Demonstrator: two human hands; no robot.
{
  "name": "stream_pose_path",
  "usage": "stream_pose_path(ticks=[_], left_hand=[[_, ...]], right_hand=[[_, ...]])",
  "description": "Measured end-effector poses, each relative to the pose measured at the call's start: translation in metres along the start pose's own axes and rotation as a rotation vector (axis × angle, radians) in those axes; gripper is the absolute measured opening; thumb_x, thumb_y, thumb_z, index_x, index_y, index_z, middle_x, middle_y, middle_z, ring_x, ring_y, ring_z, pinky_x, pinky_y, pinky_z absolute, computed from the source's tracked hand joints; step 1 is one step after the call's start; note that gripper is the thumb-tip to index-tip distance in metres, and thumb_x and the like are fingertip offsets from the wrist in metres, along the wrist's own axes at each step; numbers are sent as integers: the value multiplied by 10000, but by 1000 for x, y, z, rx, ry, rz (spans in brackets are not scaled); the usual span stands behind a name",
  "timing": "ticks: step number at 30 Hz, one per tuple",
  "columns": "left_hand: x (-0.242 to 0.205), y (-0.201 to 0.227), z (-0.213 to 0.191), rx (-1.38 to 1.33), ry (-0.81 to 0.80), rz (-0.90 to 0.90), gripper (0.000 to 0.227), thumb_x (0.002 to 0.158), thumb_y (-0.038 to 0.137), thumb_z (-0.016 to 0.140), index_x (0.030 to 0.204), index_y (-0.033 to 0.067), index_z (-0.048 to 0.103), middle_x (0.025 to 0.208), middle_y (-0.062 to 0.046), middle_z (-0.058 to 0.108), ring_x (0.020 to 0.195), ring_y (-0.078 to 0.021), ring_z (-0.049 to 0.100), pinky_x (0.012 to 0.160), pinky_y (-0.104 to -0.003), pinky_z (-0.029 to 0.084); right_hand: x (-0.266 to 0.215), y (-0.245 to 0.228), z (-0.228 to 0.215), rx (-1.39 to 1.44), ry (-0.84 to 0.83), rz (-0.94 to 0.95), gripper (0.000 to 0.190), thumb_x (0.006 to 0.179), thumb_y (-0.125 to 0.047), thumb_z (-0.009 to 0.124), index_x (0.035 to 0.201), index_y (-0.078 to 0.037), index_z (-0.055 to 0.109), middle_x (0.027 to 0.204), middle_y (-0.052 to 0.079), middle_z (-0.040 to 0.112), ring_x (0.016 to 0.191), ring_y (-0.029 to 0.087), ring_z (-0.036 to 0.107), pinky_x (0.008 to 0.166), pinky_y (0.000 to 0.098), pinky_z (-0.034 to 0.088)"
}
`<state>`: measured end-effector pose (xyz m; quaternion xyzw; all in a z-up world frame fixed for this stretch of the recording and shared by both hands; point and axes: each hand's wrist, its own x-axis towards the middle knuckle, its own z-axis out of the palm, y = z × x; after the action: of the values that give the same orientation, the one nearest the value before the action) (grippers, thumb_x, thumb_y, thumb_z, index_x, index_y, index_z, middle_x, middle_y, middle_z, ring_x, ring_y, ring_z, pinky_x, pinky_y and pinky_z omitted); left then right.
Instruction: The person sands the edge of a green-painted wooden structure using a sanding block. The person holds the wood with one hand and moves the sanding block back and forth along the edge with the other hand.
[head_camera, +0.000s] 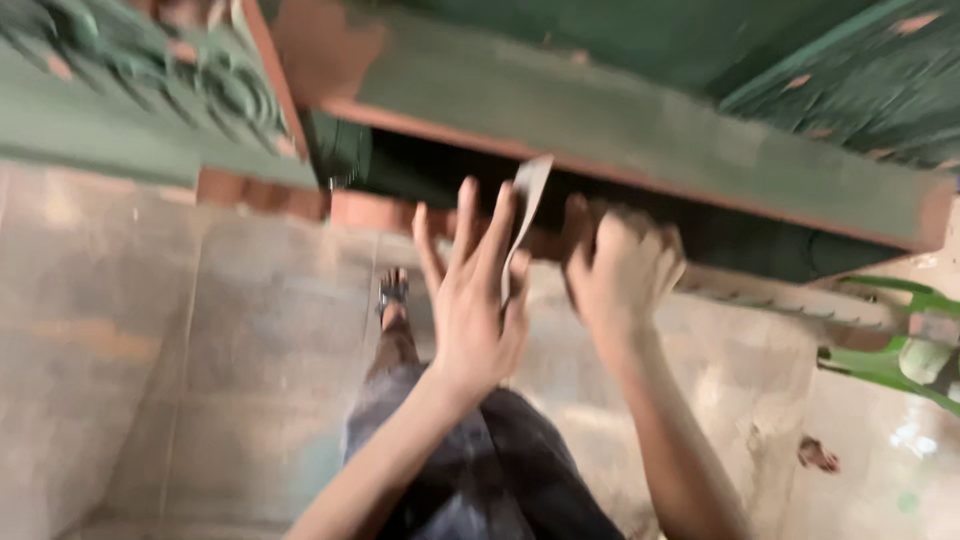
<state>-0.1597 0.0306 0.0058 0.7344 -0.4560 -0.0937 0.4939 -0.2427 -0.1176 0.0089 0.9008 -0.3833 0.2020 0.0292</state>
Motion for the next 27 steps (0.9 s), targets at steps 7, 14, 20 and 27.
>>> stream_pose_path(ticks=[7, 14, 20, 27], left_hand=[[-66, 4, -45, -184, -239, -145, 520, 1057, 98, 433, 1565, -7, 401, 1650, -151, 433, 1621, -371, 202, 1291, -578, -36], [-46, -2, -39, -124, -74, -93, 575, 1100, 169, 425, 1623, -19, 274, 1688, -151, 378, 1642, -420, 153, 1307, -600, -69], [16, -7, 6, 61, -42, -31, 575, 1085, 199, 497, 1612, 47, 324, 1690, -116, 364, 1619, -357, 182, 1275, -644, -75], [12, 2, 4, 74, -57, -96, 583, 1064, 183, 495, 1609, 40, 347, 1677, -80, 383, 1621, -356, 193, 1270, -663, -67]], right_hand=[[8, 4, -5, 135, -43, 3, 323, 1043, -280, 669, 795, -79, 710, 785, 119, 705, 675, 384, 635, 660, 498, 462], [16, 6, -2, 117, -28, -29, 200, 1049, -259, 650, 1063, -118, 791, 799, 107, 723, 713, 348, 689, 750, 455, 533], [15, 15, 11, 8, -73, 72, 408, 1073, -330, 677, 778, -51, 716, 765, 150, 699, 671, 373, 651, 708, 478, 510], [32, 10, 12, 71, 11, 14, 318, 1047, -295, 654, 854, -62, 753, 767, 174, 692, 709, 414, 656, 740, 505, 507]])
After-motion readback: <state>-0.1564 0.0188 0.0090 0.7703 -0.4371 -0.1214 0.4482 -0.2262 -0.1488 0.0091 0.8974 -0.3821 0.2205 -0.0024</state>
